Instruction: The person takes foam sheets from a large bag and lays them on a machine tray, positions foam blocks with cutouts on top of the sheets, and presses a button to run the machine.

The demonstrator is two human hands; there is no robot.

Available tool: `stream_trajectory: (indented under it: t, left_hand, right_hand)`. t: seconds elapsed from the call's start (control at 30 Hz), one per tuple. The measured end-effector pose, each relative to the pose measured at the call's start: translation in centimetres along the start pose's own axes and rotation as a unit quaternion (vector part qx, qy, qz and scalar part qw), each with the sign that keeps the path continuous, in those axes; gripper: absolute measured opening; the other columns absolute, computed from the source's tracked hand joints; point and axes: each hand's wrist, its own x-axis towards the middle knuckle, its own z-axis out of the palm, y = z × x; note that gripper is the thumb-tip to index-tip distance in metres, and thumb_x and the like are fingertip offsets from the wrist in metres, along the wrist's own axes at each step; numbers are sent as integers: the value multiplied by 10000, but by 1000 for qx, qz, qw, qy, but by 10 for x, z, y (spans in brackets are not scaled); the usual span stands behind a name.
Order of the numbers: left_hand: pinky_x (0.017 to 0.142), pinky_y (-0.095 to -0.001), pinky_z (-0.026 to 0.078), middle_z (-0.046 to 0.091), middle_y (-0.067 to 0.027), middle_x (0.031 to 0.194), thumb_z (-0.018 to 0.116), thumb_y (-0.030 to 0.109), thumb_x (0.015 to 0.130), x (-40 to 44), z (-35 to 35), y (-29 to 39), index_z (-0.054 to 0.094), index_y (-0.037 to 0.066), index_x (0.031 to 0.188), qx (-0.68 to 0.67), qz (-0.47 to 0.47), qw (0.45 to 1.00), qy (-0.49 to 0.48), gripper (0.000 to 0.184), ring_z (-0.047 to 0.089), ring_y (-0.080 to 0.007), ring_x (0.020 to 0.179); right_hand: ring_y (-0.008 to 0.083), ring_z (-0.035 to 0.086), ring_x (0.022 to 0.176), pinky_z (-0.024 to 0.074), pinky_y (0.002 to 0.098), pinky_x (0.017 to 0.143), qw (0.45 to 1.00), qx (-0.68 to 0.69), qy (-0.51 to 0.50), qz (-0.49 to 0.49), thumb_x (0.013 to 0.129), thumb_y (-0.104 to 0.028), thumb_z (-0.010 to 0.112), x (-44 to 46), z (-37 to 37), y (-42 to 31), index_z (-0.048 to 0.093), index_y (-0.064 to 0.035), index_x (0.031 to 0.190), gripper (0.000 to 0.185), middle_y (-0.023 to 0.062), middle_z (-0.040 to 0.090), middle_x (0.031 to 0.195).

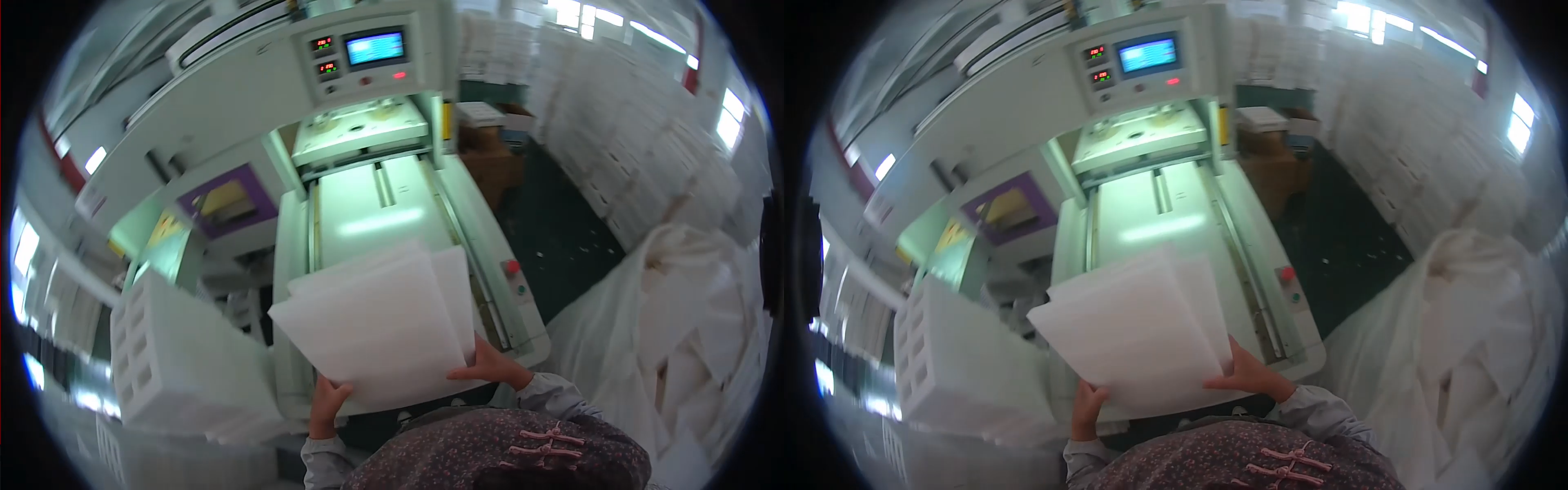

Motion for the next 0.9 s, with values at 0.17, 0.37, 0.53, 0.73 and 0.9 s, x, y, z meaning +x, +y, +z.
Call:
stream_trajectory:
  t: [0.17,0.37,0.53,0.73,0.9]
  left_hand:
    - [888,-352,436,579,-161,1157,733,100,693,-56,8,14,450,-57,1241,-83,-87,979,164,637,552,-256,1036]
    - [847,-329,462,604,-167,1103,785,51,621,-127,-20,8,469,-59,1228,-102,-50,944,309,693,581,-264,978]
    - [879,-333,449,592,-168,1130,801,90,633,-158,-44,-50,478,-54,1226,-26,-87,946,312,691,574,-255,1010]
    - [889,-332,443,593,-171,1133,793,85,647,-165,-35,-68,479,-52,1227,-51,-81,931,353,674,576,-262,1014]
    - [889,-332,444,598,-168,1127,795,84,649,-155,-37,-83,489,-47,1220,-79,-110,934,331,661,579,-268,1011]
  right_hand:
    - [333,395,1231,325,404,1026,988,-3,-141,-55,655,-197,782,41,25,25,232,-10,1391,937,193,373,1371]
    - [330,377,1250,312,412,1038,952,21,-299,-68,620,-163,802,101,87,21,277,-22,1375,930,185,374,1369]
    - [325,406,1228,321,410,1034,929,37,-348,-122,606,-145,805,122,140,38,316,-33,1359,905,162,409,1347]
    - [319,430,1205,324,403,1033,933,85,-325,-132,596,-136,802,115,158,12,336,-48,1351,892,144,432,1329]
    - [321,423,1212,324,404,1033,949,28,-294,-114,600,-136,796,116,151,28,328,-52,1354,892,148,430,1332]
